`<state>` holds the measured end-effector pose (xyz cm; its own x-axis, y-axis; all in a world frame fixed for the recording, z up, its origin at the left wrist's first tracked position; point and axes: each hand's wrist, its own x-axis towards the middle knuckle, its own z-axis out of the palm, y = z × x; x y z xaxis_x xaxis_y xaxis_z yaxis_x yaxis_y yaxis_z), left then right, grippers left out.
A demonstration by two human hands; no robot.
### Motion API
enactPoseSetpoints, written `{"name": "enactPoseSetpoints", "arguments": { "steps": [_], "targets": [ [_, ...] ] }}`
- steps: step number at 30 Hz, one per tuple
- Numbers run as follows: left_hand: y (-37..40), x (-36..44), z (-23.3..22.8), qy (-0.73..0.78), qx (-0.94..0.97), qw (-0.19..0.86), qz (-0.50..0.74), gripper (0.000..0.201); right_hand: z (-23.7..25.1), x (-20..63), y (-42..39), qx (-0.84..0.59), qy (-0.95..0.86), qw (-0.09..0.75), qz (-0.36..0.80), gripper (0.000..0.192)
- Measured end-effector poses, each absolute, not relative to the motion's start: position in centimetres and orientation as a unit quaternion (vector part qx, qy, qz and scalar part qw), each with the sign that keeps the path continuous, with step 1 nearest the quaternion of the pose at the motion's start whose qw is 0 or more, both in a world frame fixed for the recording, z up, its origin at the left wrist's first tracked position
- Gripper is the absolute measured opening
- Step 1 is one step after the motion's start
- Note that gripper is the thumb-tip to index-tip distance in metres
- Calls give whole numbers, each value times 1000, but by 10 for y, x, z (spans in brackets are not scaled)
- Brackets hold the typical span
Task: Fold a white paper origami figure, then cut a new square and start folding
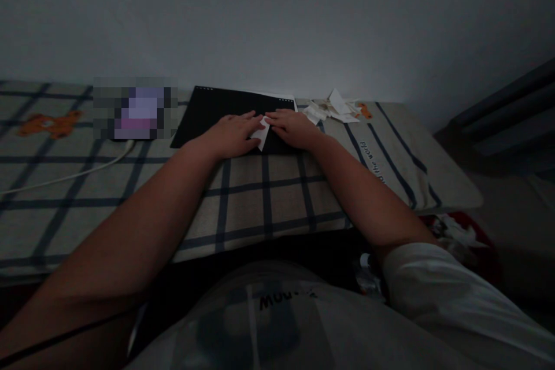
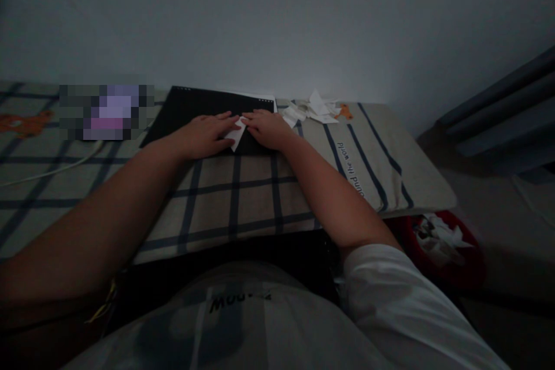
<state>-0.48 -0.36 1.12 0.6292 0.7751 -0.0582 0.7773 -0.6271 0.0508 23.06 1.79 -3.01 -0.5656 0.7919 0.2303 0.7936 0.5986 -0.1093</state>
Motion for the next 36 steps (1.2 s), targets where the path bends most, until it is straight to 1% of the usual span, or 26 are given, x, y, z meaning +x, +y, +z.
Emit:
{"name": "enactPoseSetpoints", "arguments": {
  "steps": [4,7,14,21,26,32,36],
  "targets": [
    [-3,-4,11,438,898,39,-19,62,-25,231,16,-449,-885,121,1,50],
    [-1,-4,8,436,899,42,-5,60,-20,232,14,-451,-885,120,2,49],
    [-4,-3,8,452,891,42,-7,58,-19,232,12,-486,-862,144,-21,51],
    [-1,-4,6,423,905,38,-17,57,-17,231,10,-500,-857,115,-44,43],
    [2,-5,-1,410,912,20,-12,59,-17,232,10,-490,-862,119,-57,43],
    [-2,0,0,409,912,9,-10,60,-16,237,15,-489,-864,116,-30,43],
    [-3,2,0,412,911,2,-11,59,-21,244,24,-495,-856,146,0,44]
  ]
}}
